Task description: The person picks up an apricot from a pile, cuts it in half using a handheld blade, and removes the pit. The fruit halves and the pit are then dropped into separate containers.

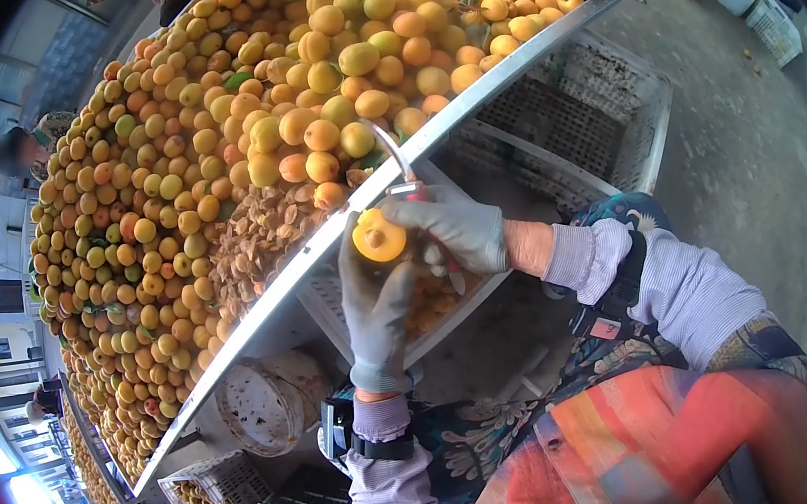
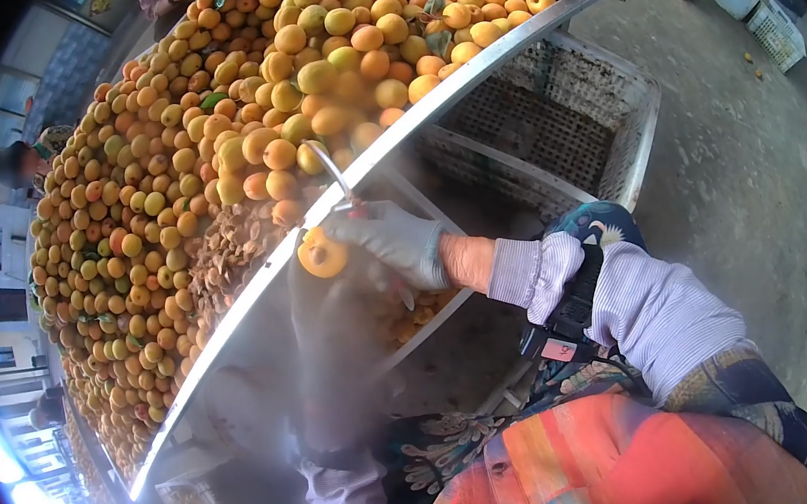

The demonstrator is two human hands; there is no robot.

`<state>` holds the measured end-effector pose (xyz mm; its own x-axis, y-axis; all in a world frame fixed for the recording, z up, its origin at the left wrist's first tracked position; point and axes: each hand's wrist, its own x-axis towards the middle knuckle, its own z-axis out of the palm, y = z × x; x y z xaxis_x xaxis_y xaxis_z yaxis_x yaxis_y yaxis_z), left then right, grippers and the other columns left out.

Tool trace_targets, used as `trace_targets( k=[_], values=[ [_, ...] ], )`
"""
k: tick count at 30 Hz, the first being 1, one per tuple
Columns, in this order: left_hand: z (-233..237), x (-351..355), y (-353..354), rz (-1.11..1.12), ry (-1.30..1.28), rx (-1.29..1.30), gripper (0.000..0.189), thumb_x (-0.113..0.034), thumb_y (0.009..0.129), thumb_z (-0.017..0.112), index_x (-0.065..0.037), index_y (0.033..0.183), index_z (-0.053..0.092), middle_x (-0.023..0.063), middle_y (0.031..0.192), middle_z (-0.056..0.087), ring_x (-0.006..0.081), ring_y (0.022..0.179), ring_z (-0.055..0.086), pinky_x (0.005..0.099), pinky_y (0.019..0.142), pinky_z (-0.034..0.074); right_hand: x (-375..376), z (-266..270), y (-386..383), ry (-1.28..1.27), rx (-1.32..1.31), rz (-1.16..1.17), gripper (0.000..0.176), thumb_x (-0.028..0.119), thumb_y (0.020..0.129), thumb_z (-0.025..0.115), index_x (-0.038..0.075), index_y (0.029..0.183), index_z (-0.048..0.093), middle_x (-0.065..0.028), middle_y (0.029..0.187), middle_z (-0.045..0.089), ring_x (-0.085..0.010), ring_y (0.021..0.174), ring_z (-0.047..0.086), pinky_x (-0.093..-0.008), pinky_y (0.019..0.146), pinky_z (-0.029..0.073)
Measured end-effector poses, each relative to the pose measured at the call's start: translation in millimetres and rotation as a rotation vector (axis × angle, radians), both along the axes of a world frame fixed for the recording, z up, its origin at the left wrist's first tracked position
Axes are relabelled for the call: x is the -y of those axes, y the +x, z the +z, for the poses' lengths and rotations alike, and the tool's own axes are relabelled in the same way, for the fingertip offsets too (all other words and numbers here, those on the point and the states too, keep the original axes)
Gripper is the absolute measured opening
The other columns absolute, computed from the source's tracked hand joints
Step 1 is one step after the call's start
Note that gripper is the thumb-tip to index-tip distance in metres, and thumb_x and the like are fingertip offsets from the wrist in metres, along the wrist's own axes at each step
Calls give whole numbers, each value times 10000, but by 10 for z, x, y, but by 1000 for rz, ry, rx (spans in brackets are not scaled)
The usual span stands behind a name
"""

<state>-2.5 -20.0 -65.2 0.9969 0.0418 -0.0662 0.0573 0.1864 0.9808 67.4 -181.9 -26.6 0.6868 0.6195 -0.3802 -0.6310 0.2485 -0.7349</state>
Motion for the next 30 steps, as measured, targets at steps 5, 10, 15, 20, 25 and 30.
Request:
trace_targets(
  k=[5, 10, 15, 20, 25, 30],
  values=[
    [43, 45, -15, 129, -103, -89, 558, -26, 891, 589, 20, 1398, 362, 113, 1301, 516, 192, 1157, 525, 308, 981, 436, -101, -130, -58, -159, 341, 5, 406, 330, 932, 596, 57, 1234, 598, 2, 874, 618, -10, 643, 507, -167, 556, 420],
    [122, 48, -54, 59, -217, -119, 479, -54, 912, 541, -9, 1371, 412, 88, 1200, 557, 174, 1036, 585, 299, 924, 477, 63, 227, 25, -180, 292, -138, 370, 340, 936, 586, 31, 1135, 634, -19, 862, 608, -25, 589, 499, -196, 436, 398],
    [194, 188, -92, -73, -292, -244, 473, -60, 901, 527, -4, 1357, 418, 112, 1156, 559, 198, 1004, 606, 300, 865, 520, 140, 196, 162, 214, 696, -351, 427, 357, 992, 441, -31, 1107, 579, 4, 682, 435, -60, 452, 368, -200, 404, 376],
    [186, 221, -87, -183, -321, -332, 476, -81, 880, 514, 45, 1330, 423, 134, 1155, 582, 192, 1018, 596, 282, 828, 515, 101, 390, 106, 153, 519, -269, 285, 225, 996, 421, 8, 1009, 606, -7, 658, 472, -59, 458, 451, -207, 391, 360],
    [330, 260, -82, -292, -93, -224, 459, -122, 901, 500, 36, 1328, 437, 115, 1130, 614, 152, 909, 606, 247, 757, 485, 47, 383, 100, 196, 375, -251, 254, 222, 976, 495, 27, 921, 647, 5, 614, 478, -52, 418, 419, -199, 374, 336],
    [278, 240, -95, -324, -96, -252, 437, -132, 903, 539, 41, 1298, 463, 102, 1095, 616, 128, 770, 587, 250, 728, 485, 33, 414, 69, 156, 417, -225, 237, 215, 970, 507, 32, 930, 653, 7, 604, 480, -47, 426, 410, -196, 379, 323]
  ],
)
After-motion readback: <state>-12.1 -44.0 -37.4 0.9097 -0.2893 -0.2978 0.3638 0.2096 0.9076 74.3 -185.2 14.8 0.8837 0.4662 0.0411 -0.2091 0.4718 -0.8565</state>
